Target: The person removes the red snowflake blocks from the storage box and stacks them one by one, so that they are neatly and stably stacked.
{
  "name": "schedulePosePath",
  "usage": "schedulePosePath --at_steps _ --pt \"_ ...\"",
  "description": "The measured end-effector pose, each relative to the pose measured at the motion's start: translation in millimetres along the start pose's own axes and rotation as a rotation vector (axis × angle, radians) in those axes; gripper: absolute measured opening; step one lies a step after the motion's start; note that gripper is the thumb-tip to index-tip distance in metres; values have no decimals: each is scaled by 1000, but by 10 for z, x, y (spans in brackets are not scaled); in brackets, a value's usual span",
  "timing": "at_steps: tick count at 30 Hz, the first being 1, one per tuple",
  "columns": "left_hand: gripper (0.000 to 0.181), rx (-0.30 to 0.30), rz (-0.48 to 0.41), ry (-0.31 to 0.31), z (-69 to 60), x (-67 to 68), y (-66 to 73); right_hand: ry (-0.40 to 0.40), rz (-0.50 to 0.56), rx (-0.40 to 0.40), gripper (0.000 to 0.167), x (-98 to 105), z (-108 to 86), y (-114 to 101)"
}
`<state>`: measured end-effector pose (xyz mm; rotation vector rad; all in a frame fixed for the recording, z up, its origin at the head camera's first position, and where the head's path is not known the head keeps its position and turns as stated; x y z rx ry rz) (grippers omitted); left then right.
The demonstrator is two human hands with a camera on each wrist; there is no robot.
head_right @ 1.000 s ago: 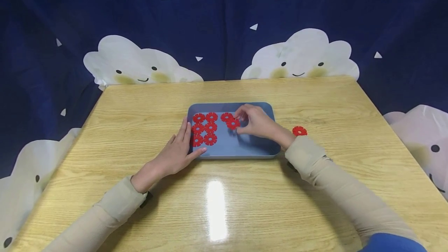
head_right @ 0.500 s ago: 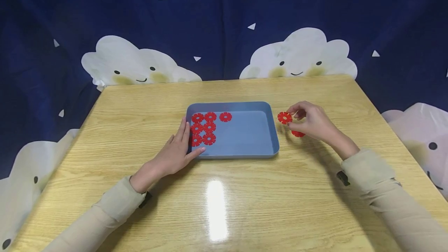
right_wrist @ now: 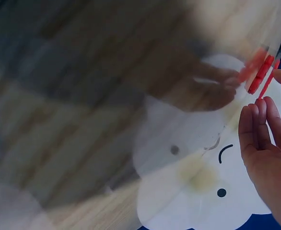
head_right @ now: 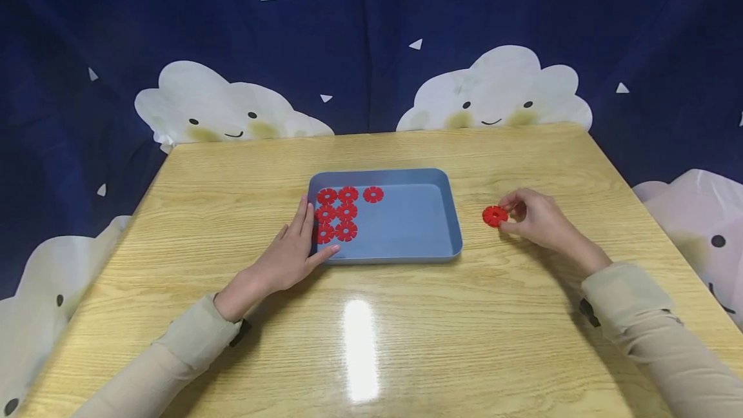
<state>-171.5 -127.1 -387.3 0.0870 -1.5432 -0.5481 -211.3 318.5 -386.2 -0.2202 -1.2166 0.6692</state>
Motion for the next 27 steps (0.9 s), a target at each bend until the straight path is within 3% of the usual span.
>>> schedulePosePath --at_steps 16,21,27 --pt "102 2 -2 -8 -7 24 14 27 5 54 37 7 55 -82" --pt "102 0 3 -2 -1 17 -1 37 59 66 33 -77 217 -335" --pt "102 -5 3 -1 2 -1 2 19 181 39 30 -318 458 -735"
Point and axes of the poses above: each hand's wrist, its own z-axis towards the middle knuckle, its own x-axis out of the back of the hand, y = z × x, the point moved 2 cm from there along z, towards the middle knuckle, and after that the axes turned 11 degrees about y, right-handed, at the moved point
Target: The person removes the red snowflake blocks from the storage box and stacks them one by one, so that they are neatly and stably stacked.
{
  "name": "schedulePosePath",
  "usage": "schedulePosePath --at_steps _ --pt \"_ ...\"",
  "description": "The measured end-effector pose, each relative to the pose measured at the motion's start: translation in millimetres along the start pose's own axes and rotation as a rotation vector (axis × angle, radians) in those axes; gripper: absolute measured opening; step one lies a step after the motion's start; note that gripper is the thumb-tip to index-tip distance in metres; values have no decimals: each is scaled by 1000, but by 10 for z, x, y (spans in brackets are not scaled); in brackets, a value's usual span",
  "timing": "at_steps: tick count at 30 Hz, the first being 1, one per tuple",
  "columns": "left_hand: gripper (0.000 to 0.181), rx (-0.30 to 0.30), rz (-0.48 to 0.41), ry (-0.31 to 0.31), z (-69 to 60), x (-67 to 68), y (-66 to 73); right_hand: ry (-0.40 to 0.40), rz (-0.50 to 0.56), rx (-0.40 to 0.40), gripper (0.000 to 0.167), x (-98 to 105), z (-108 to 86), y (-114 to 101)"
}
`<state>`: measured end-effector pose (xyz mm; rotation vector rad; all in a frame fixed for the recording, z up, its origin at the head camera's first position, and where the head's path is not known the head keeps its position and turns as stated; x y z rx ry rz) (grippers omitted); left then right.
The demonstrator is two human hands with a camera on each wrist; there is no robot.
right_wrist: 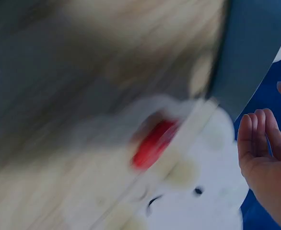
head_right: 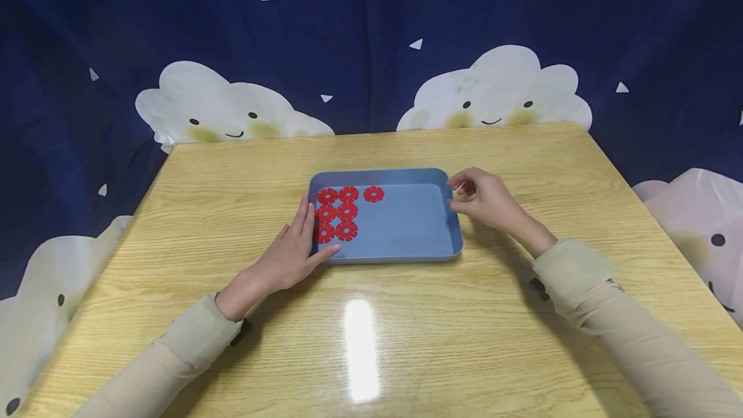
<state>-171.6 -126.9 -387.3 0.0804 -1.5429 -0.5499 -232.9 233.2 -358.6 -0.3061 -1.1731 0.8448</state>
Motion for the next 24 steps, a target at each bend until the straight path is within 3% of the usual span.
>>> schedulePosePath --at_steps 12,24 --pt "102 10 3 -7 8 -16 -17 -74 36 90 33 -718 371 -408" --pt "102 8 15 -9 7 -11 -14 -145 29 10 44 -1109 447 -394"
Point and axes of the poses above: each hand's wrist, its own z-axis towards the middle knuckle, its own x-axis out of the back of the hand, y = z × x, the point moved 2 cm from there along z, towards the middle knuckle, and after that the axes turned 11 degrees about y, right-handed, at the moved point
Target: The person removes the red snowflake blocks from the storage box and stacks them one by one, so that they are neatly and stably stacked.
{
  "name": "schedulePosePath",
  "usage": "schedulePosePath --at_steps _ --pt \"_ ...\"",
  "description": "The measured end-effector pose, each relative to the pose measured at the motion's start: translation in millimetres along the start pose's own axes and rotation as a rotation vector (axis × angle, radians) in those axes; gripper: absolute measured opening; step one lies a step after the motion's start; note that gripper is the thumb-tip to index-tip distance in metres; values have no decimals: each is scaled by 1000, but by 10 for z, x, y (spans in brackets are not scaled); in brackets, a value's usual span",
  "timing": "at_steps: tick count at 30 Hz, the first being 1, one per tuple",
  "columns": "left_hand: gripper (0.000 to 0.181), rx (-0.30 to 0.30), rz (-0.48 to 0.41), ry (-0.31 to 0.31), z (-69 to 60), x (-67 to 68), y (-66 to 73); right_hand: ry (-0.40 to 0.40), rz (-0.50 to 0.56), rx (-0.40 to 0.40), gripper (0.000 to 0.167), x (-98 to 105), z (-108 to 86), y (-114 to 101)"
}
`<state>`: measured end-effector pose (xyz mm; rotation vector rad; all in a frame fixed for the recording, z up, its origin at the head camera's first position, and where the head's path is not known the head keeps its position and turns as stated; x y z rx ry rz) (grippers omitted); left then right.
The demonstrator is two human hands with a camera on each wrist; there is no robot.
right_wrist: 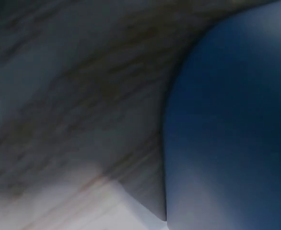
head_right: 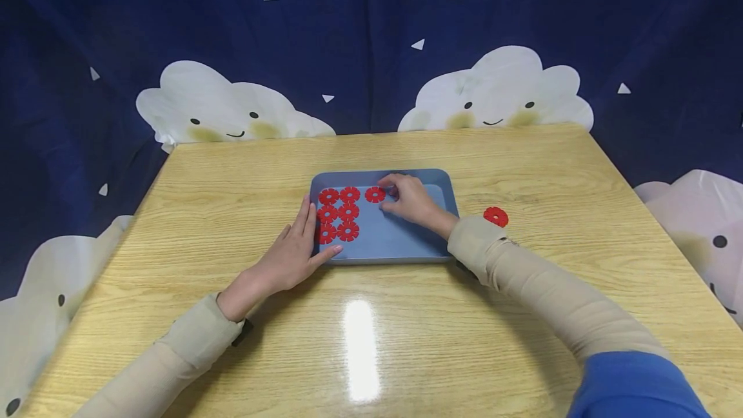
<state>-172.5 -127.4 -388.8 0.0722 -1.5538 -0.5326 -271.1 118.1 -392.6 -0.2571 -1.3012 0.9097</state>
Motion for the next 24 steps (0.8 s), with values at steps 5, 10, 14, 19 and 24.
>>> schedulePosePath --at_steps 5,10,14,19,24 --pt "102 2 5 -1 2 2 3 17 1 6 41 -48 29 13" --pt "102 5 5 -3 3 -2 1 56 39 -4 36 -83 39 48" --pt "102 10 1 -2 2 -5 0 80 73 -21 33 -102 39 82" --pt "102 12 2 -1 6 -6 1 99 92 -12 33 -110 46 106" --pt "102 12 0 -4 8 -6 2 91 84 -33 37 -123 54 111"
Point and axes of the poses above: each hand's wrist, its own z-axis towards the middle knuckle, its own x-axis out of the back of the hand, y = z × x, the point moved 2 cm from there along z, towards the middle knuckle, and after that the axes turned 11 degrees about y, right-handed, at the moved point
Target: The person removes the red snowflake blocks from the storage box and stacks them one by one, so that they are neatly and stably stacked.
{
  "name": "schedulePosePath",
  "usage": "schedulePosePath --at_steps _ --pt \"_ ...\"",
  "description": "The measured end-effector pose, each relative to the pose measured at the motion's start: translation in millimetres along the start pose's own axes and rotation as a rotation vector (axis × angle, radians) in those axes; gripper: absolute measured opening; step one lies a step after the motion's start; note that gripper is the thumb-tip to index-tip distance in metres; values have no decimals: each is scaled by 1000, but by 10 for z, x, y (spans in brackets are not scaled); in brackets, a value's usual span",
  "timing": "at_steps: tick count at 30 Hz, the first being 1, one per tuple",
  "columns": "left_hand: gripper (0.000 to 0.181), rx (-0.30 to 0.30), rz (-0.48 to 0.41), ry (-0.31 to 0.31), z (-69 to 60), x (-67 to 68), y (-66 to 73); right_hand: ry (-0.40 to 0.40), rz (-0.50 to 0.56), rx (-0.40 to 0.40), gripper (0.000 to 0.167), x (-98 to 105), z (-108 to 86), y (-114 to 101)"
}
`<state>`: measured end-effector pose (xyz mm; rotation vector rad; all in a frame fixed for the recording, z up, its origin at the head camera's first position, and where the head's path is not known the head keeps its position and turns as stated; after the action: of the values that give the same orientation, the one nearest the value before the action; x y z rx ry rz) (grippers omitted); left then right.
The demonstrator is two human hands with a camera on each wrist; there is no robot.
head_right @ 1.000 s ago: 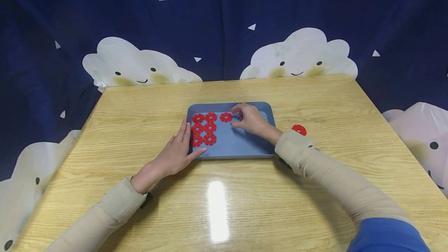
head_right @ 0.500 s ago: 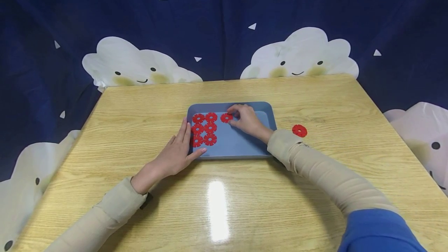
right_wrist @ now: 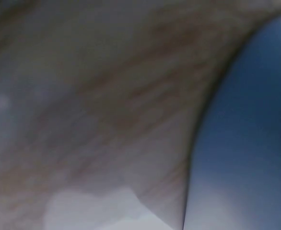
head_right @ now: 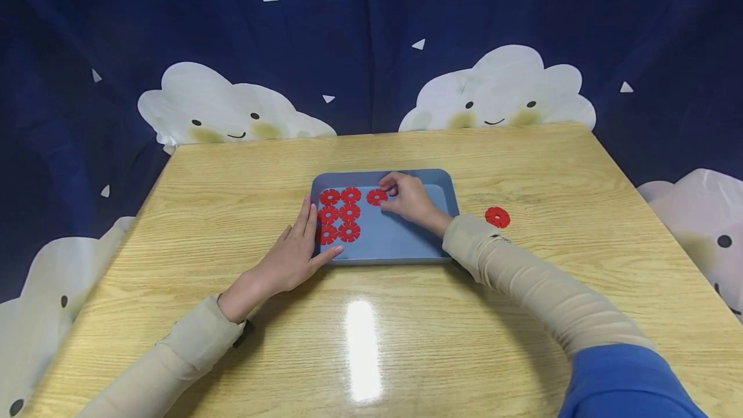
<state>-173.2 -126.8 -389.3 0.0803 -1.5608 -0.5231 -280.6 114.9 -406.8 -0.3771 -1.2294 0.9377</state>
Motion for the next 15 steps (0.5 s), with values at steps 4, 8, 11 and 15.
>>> schedulePosePath --at_steps 4,8,11,15 --pt "102 -3 4 0 2 5 6 -2 2 -15 41 -6 -2 -5" --pt "101 -6 8 -2 3 7 12 21 31 -2 42 8 -22 -1" --pt "102 -4 6 -6 6 9 13 35 43 7 41 34 -36 1" --pt "102 5 3 -8 5 10 12 32 59 -12 41 110 -58 -39"
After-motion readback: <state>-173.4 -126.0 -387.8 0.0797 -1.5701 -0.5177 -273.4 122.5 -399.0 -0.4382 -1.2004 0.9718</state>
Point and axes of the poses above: each hand's wrist, its own z-axis towards the middle knuckle, its own x-axis out of the back of the hand, y = z × x, the point moved 2 cm from there along z, towards the middle knuckle, and after that the axes turned 11 degrees about y, right-handed, at the moved point
